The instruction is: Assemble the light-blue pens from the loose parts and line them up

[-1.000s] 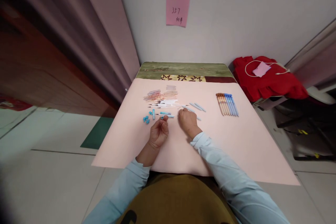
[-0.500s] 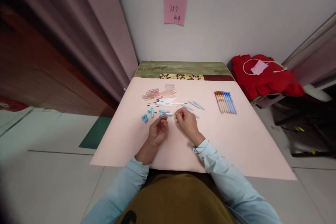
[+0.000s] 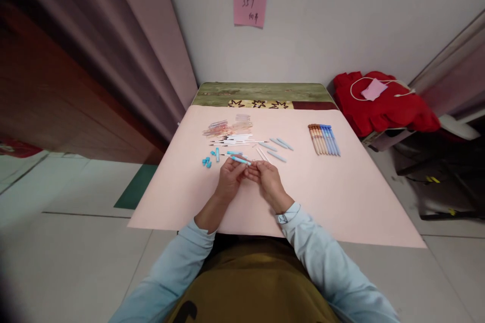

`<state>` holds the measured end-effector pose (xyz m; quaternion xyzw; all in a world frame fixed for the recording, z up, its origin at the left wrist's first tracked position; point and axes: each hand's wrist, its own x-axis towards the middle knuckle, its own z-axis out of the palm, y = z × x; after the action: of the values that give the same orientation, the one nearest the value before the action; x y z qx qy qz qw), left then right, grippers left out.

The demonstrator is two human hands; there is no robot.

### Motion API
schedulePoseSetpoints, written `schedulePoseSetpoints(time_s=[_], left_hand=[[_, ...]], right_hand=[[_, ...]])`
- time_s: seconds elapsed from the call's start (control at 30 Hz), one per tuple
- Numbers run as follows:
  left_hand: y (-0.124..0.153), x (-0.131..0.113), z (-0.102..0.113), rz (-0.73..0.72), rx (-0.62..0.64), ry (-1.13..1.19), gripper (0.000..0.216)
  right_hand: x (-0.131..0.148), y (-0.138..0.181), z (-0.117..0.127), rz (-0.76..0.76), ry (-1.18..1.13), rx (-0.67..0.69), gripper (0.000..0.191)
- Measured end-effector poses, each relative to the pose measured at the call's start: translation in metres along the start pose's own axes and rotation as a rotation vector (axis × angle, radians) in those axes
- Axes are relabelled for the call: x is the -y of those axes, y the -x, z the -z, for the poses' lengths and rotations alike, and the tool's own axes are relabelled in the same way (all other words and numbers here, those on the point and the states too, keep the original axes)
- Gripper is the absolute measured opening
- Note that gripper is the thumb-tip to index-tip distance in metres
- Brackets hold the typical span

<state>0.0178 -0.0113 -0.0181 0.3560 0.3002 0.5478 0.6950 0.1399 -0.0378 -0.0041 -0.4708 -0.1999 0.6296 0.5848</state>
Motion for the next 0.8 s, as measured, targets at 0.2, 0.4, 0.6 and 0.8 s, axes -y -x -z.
schedulePoseSetpoints(time_s=[0.2,0.4,0.6,0.8], left_hand=[[0.007,0.011,-0.006,-0.163,0.076,-0.406,0.021],[0.005,0.013,-0.006,-0.124,0.071,-0.395,0.024],[-0.002,0.009,0.000,-0.050,0.014,-0.295,0.029],[-0.003,0.009,0.002,-0.073,-0.015,-0.216,0.029]], right_hand=[[-0.005,-0.001,0.001,-0.054,-0.081,-0.098,0.013],[-0.006,0.000,0.000,-0.033,-0.105,-0.105,0.017],[0.001,-0.002,0.003,-0.148,-0.164,-0.058,0.016],[0.004,-0.001,0.006,-0.190,-0.178,-0.037,0.018]])
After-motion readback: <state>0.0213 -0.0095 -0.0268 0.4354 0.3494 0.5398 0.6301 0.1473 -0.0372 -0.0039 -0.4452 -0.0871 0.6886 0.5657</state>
